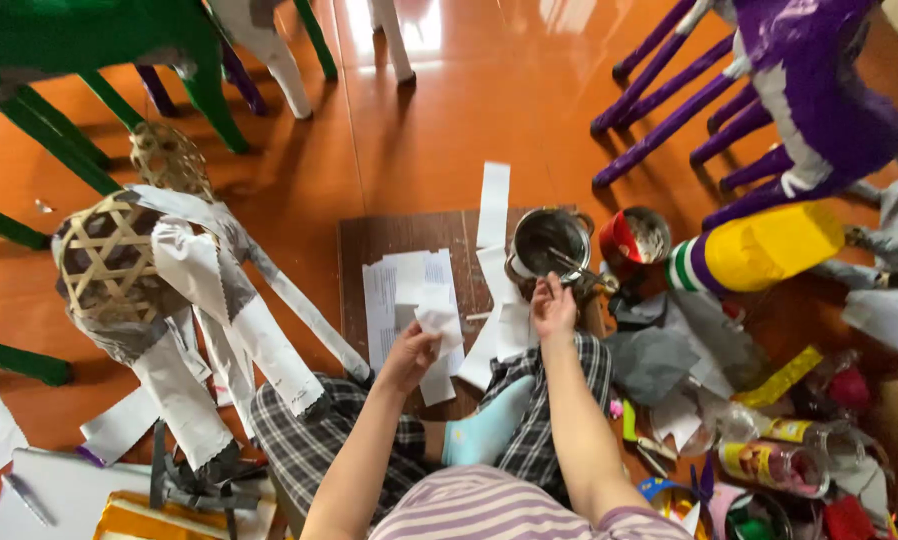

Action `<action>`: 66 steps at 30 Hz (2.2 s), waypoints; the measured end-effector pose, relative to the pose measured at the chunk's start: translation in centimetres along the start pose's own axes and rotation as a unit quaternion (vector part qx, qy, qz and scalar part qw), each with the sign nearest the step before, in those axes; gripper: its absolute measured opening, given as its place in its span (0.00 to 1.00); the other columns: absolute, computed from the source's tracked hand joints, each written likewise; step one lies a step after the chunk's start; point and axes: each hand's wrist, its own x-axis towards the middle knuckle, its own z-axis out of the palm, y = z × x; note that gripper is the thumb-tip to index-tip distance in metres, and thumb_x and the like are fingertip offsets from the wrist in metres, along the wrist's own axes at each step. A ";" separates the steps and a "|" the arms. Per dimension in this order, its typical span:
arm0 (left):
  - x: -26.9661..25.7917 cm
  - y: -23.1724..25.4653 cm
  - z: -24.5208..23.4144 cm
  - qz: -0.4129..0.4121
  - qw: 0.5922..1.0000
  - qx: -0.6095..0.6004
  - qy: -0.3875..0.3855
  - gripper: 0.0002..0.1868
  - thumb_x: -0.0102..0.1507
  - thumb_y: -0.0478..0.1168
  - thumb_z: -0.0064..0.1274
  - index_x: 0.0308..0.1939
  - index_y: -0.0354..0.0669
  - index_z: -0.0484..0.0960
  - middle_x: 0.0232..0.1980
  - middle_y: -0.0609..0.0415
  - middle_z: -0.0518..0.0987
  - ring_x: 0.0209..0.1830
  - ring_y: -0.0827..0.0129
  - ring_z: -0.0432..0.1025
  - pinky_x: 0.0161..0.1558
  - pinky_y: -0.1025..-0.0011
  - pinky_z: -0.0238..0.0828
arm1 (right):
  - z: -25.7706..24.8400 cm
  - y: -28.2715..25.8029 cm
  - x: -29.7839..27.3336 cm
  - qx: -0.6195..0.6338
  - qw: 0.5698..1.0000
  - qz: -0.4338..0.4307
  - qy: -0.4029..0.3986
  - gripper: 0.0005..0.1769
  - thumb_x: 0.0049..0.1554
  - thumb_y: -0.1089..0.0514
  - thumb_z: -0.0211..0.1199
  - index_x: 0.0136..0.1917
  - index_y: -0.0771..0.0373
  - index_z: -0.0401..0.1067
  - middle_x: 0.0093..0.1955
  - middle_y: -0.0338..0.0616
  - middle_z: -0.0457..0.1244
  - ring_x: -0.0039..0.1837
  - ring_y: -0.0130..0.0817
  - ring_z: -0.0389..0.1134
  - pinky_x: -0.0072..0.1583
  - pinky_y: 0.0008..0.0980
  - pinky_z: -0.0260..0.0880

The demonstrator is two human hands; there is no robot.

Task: Applying paper strips to a frame to create a paper-mache sculpture

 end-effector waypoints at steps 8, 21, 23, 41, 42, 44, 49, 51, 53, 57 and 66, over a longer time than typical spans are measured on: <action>0.3 4.3 7.6 0.217 0.972 0.043 -0.074 0.23 0.56 0.26 0.60 0.55 0.42 0.77 0.50 0.52 0.78 0.52 0.67 0.71 0.61 0.60 0.63 | 18.6 10.6 -16.3 -0.396 0.897 -0.029 -0.193 0.30 0.55 0.47 0.63 0.67 0.60 0.65 0.54 0.59 0.68 0.51 0.44 0.73 0.50 0.39 0.76; -14.8 16.8 5.2 0.408 0.893 -0.187 -0.039 0.12 0.60 0.42 0.55 0.44 0.39 0.77 0.39 0.44 0.82 0.38 0.61 0.80 0.42 0.59 0.79 | 26.5 13.3 -26.0 -0.470 0.692 -0.282 -0.470 0.05 0.45 0.74 0.68 0.36 0.70 0.75 0.40 0.57 0.65 0.43 0.41 0.66 0.47 0.36 0.68; -17.0 17.2 -0.9 0.443 0.876 -0.178 -0.064 0.18 0.62 0.50 0.50 0.43 0.37 0.79 0.39 0.41 0.82 0.40 0.61 0.80 0.44 0.54 0.79 | 26.5 13.8 -26.6 -0.481 0.685 -0.241 -0.492 0.05 0.46 0.75 0.67 0.38 0.71 0.75 0.42 0.59 0.66 0.46 0.43 0.69 0.48 0.35 0.69; -16.9 10.4 -20.3 0.259 0.851 -0.323 0.322 0.27 0.53 0.36 0.66 0.53 0.39 0.72 0.39 0.52 0.72 0.43 0.61 0.74 0.52 0.56 0.72 | 37.6 26.1 -22.0 -0.639 0.652 -0.053 -0.406 0.05 0.58 0.64 0.56 0.42 0.69 0.69 0.34 0.50 0.61 0.35 0.31 0.59 0.37 0.27 0.64; -12.5 10.4 -26.4 0.289 0.846 -0.314 0.321 0.24 0.54 0.36 0.67 0.50 0.41 0.72 0.40 0.49 0.69 0.39 0.61 0.72 0.45 0.59 0.76 | 39.5 27.5 -20.2 -0.632 0.649 -0.101 -0.411 0.03 0.57 0.64 0.56 0.42 0.68 0.68 0.33 0.47 0.59 0.34 0.29 0.59 0.35 0.27 0.64; -8.9 13.1 -30.6 0.320 0.840 -0.302 0.317 0.22 0.55 0.36 0.68 0.47 0.43 0.72 0.41 0.47 0.66 0.34 0.62 0.70 0.38 0.62 0.79 | 43.1 29.6 -19.3 -0.622 0.645 -0.152 -0.417 0.02 0.56 0.64 0.57 0.42 0.66 0.68 0.33 0.44 0.58 0.33 0.27 0.59 0.32 0.27 0.63; -13.1 19.7 -26.8 0.374 0.804 -0.291 0.359 0.16 0.52 0.38 0.69 0.35 0.42 0.75 0.31 0.52 0.63 0.27 0.67 0.66 0.34 0.70 0.80 | 46.0 32.3 -17.6 -0.563 0.708 -0.149 -0.401 0.04 0.57 0.64 0.56 0.41 0.68 0.67 0.30 0.46 0.59 0.25 0.28 0.62 0.26 0.26 0.68; -16.0 21.1 -24.3 0.388 0.798 -0.277 0.369 0.14 0.52 0.38 0.69 0.32 0.42 0.77 0.30 0.50 0.69 0.26 0.66 0.70 0.34 0.68 0.81 | 47.0 32.3 -18.9 -0.563 0.705 -0.179 -0.393 0.04 0.57 0.64 0.55 0.40 0.66 0.67 0.32 0.42 0.58 0.32 0.26 0.59 0.32 0.24 0.64; -17.6 22.2 -23.6 0.403 0.792 -0.263 0.377 0.13 0.52 0.39 0.69 0.30 0.43 0.78 0.29 0.48 0.75 0.24 0.66 0.75 0.34 0.65 0.82 | 47.1 32.1 -18.8 -0.563 0.700 -0.209 -0.387 0.04 0.57 0.64 0.55 0.40 0.65 0.67 0.35 0.38 0.56 0.38 0.24 0.56 0.39 0.23 0.60; -20.3 23.8 -20.2 0.481 0.780 -0.099 0.388 0.09 0.56 0.40 0.66 0.31 0.44 0.80 0.31 0.50 0.80 0.28 0.69 0.76 0.32 0.69 0.81 | 46.0 32.0 -17.3 -0.536 0.687 -0.236 -0.429 0.05 0.59 0.61 0.56 0.42 0.64 0.68 0.34 0.36 0.54 0.40 0.21 0.54 0.43 0.23 0.58; -25.2 25.5 -8.3 0.565 0.672 0.286 0.384 0.03 0.63 0.32 0.58 0.34 0.36 0.83 0.28 0.47 0.80 0.25 0.71 0.74 0.29 0.77 0.73 | 44.3 33.6 -15.7 -0.553 0.673 -0.171 -0.461 0.04 0.59 0.61 0.57 0.44 0.65 0.69 0.36 0.39 0.55 0.41 0.26 0.55 0.45 0.26 0.56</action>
